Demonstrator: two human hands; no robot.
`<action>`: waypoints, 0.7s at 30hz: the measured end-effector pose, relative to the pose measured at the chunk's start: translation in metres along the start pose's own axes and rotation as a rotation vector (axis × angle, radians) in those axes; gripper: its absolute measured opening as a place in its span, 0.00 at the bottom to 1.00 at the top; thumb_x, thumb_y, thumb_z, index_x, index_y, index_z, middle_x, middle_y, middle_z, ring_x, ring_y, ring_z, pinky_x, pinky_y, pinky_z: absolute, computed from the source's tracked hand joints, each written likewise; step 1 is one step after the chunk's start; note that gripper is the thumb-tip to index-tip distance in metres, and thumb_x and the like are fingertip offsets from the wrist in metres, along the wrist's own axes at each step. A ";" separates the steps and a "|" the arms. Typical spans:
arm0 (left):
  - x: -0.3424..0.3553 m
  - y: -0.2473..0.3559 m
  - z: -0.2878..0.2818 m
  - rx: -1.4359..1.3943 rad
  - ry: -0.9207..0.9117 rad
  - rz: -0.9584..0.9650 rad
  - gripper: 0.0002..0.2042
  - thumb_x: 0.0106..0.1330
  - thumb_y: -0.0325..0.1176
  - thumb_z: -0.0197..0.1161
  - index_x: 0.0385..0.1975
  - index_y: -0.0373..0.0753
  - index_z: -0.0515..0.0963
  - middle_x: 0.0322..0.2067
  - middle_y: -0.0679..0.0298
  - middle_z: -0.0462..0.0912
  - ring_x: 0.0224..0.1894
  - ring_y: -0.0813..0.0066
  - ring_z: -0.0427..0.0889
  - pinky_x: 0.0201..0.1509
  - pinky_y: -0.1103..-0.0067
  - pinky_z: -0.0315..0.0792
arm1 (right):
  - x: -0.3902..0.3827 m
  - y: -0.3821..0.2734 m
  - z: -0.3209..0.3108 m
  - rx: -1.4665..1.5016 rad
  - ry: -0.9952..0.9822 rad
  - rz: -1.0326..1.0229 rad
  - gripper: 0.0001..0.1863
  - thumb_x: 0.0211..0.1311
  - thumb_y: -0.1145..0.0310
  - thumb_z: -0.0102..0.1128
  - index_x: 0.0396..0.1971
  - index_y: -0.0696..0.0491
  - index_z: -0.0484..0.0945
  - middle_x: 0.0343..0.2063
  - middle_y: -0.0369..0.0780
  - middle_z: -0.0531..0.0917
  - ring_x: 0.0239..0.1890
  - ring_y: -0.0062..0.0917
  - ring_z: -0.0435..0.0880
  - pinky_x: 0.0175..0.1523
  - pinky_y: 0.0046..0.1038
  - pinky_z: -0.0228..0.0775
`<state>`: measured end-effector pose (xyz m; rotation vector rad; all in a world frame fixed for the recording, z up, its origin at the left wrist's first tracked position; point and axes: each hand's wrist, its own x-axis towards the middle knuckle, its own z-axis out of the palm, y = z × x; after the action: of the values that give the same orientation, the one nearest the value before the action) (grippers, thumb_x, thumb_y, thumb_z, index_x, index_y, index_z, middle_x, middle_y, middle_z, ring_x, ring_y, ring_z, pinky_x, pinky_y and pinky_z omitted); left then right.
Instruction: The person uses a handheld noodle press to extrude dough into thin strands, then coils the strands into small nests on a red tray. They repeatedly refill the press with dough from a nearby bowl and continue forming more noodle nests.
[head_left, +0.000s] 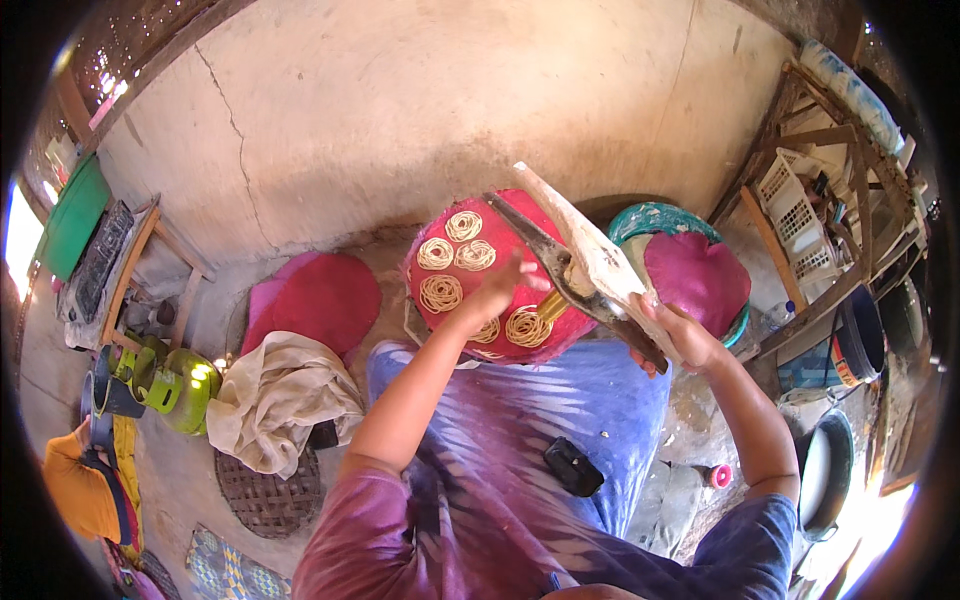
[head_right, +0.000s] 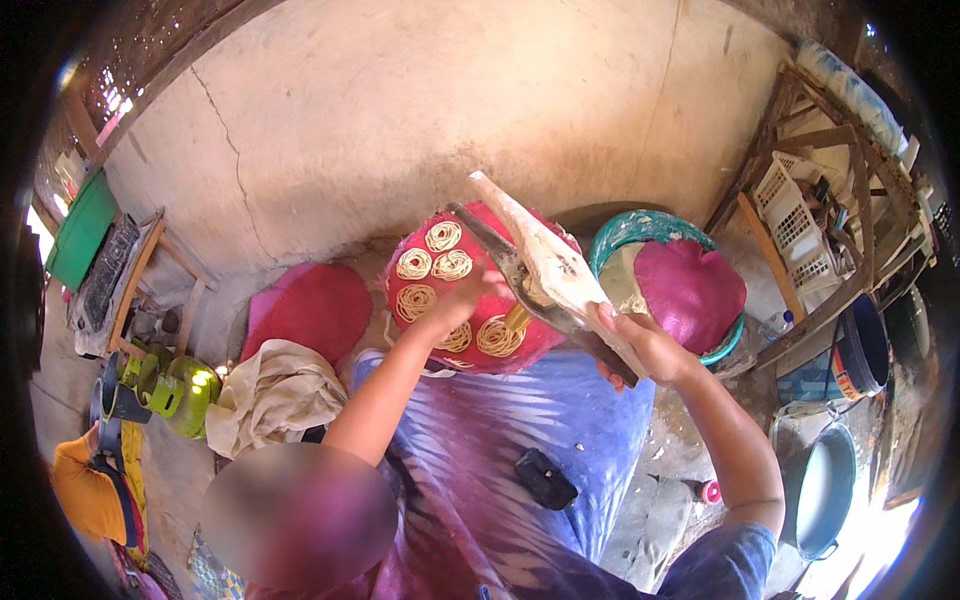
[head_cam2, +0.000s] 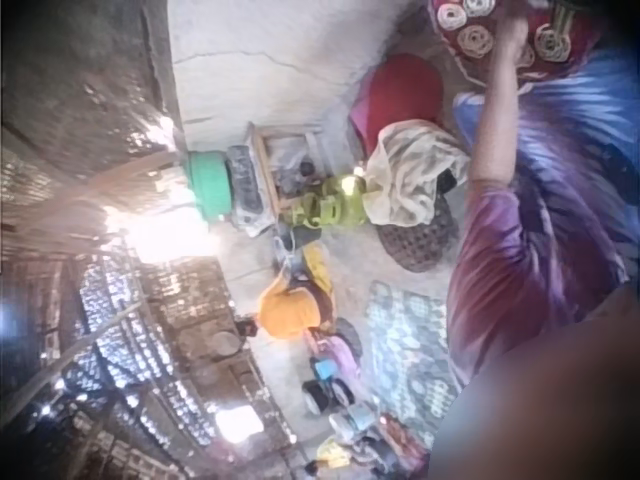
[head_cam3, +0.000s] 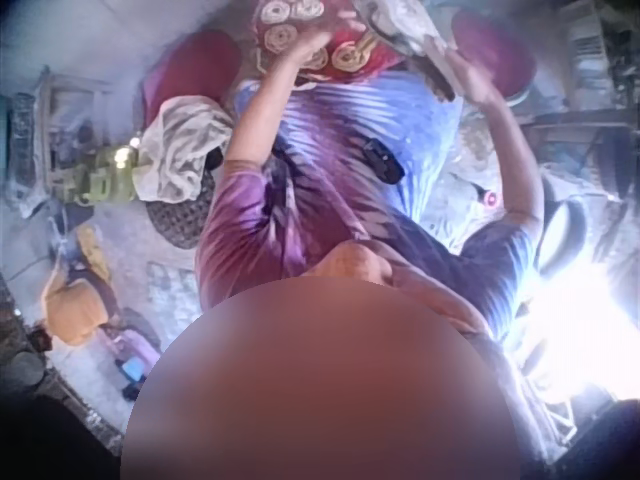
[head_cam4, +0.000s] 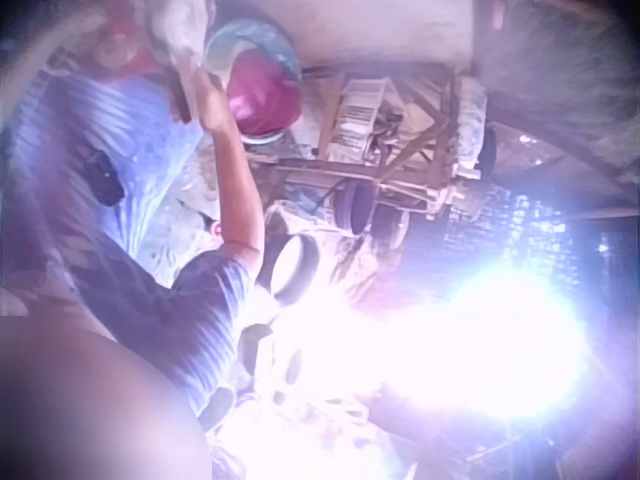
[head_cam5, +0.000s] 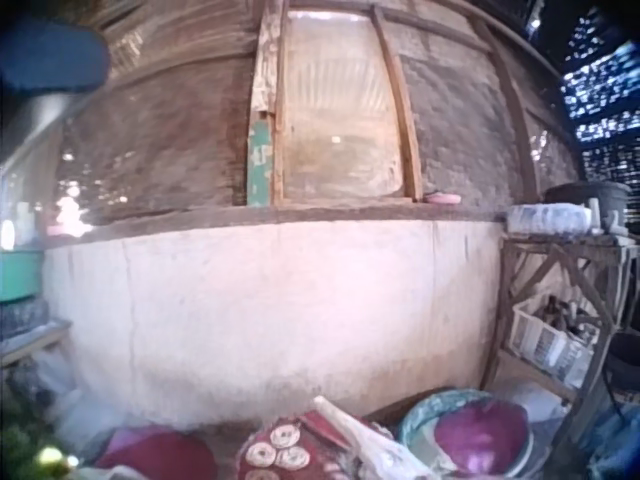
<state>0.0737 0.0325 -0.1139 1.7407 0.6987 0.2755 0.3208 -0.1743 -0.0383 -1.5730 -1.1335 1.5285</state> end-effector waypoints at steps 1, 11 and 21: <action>-0.002 -0.005 0.008 0.009 0.010 -0.030 0.49 0.64 0.76 0.20 0.64 0.39 0.70 0.60 0.57 0.75 0.68 0.67 0.62 0.72 0.64 0.50 | 0.000 0.004 -0.001 0.009 0.006 -0.017 0.38 0.69 0.33 0.38 0.41 0.59 0.75 0.22 0.44 0.81 0.20 0.28 0.83 0.22 0.28 0.75; 0.006 -0.018 0.025 -0.105 -0.121 -0.110 0.47 0.67 0.73 0.25 0.67 0.37 0.65 0.62 0.51 0.73 0.69 0.61 0.64 0.75 0.66 0.44 | 0.007 0.028 -0.007 0.061 0.051 -0.103 0.37 0.70 0.35 0.39 0.43 0.61 0.74 0.22 0.45 0.81 0.19 0.29 0.83 0.20 0.28 0.75; -0.021 -0.020 0.026 0.969 0.034 0.196 0.24 0.71 0.48 0.52 0.66 0.55 0.69 0.74 0.58 0.49 0.70 0.43 0.59 0.71 0.57 0.57 | 0.003 0.025 -0.012 0.097 0.209 -0.132 0.40 0.67 0.32 0.40 0.42 0.62 0.76 0.21 0.42 0.80 0.18 0.28 0.81 0.21 0.27 0.74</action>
<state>0.0647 0.0023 -0.1367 2.7389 0.7397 0.0907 0.3358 -0.1806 -0.0615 -1.5221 -1.0099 1.2813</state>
